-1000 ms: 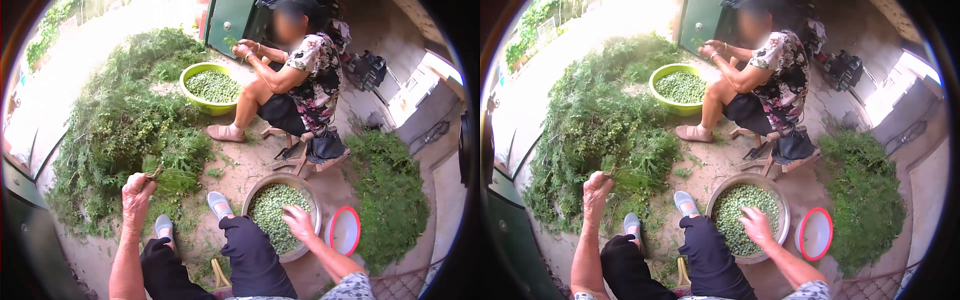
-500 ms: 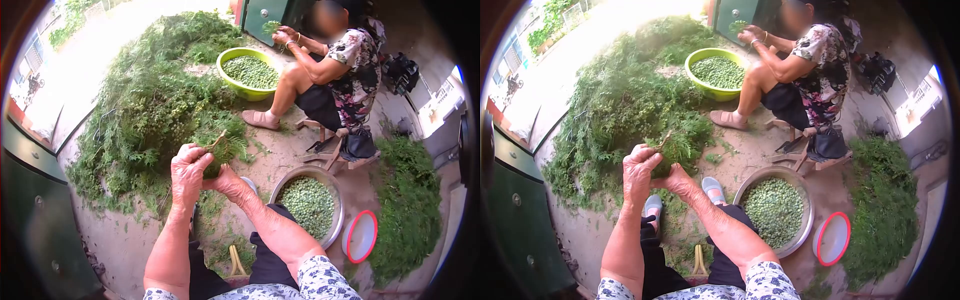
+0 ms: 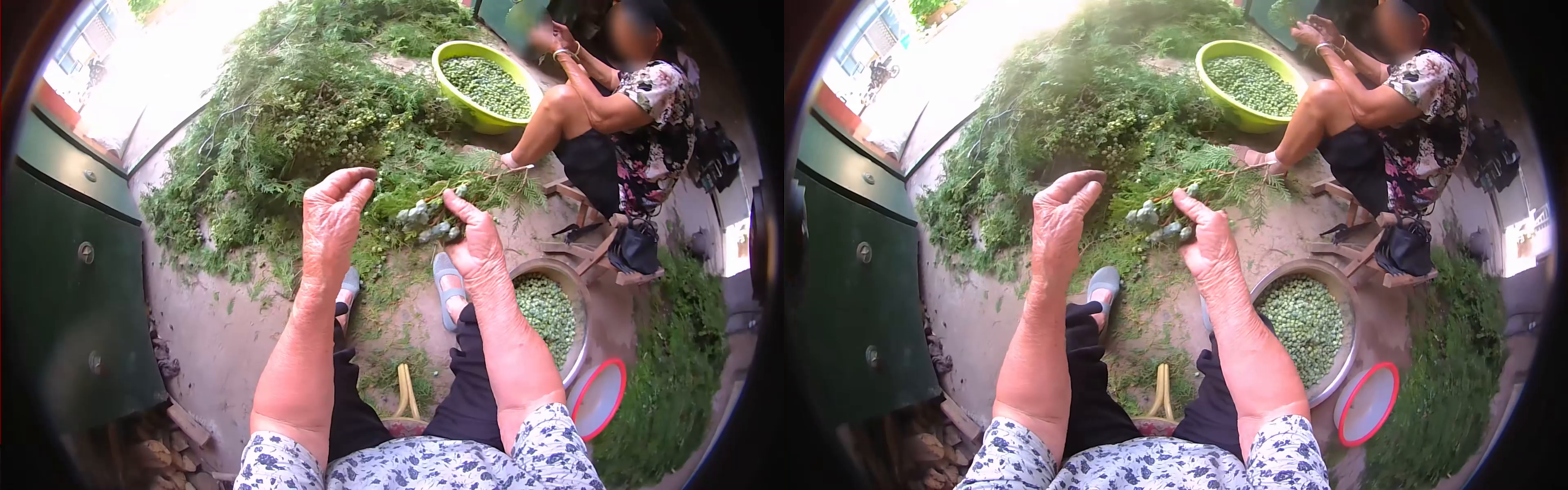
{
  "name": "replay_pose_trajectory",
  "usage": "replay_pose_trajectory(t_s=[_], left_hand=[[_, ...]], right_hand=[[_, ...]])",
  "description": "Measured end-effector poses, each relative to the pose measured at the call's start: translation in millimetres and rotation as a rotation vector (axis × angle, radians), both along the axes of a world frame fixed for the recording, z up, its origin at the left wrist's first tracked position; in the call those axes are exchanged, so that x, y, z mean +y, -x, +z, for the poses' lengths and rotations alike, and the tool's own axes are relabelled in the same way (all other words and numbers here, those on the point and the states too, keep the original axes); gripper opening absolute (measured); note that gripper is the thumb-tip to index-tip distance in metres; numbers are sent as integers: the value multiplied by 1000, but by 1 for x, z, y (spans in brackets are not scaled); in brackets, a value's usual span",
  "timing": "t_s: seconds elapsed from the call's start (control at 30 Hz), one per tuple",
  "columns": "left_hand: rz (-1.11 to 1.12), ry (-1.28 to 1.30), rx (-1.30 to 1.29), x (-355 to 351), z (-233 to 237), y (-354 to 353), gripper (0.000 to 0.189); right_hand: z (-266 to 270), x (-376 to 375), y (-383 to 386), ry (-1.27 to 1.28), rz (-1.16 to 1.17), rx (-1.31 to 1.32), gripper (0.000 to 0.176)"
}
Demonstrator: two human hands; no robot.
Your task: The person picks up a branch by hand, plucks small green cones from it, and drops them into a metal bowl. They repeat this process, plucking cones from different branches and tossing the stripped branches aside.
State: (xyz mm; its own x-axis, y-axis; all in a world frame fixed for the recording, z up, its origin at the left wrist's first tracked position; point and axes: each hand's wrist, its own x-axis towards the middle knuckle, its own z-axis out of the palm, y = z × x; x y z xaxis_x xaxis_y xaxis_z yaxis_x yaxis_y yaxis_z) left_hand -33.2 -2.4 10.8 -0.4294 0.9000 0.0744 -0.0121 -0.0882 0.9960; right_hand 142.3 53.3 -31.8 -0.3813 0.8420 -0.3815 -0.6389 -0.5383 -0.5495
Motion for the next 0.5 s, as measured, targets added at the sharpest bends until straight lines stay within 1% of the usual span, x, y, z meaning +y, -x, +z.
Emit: replay_pose_trajectory(t_s=[0.07, 0.1, 0.17, 0.2, 0.27, 0.3, 0.33, 0.4, 0.43, 0.47, 0.5], left_hand=[[36, -28, 71, 0, -6, -5, 13], [37, -27, 71, -1, -5, -7, 13], [115, -99, 285, -3, -1, -12, 11], [114, -102, 286, -4, 2, -15, 11], [207, -264, 667, -5, 8, -21, 14], [162, -284, 764, -4, 10, -23, 17], [87, -287, 830, -1, 6, -21, 18], [80, -180, 819, 0, -3, -27, 19], [12, -152, 683, 3, -8, -26, 20], [13, -148, 684, 1, -9, -24, 20], [-104, -35, 349, 0, -5, -22, 20]], right_hand=[[9, -2, 1, 31, 8, 24, 17], [15, -5, 4, -2, -35, 27, 16], [19, -7, 8, -39, -131, -13, 18], [19, -8, 9, -41, -133, -12, 18], [19, -10, 9, -139, -112, -88, 19], [17, -11, 10, -203, -48, -128, 22], [16, -14, 11, -204, -47, -128, 22], [15, -21, 17, -394, 106, -264, 26], [10, -23, 22, -457, 108, -282, 31], [12, -25, 21, -455, 111, -280, 31], [16, -26, 21, -433, 180, -275, 32]])
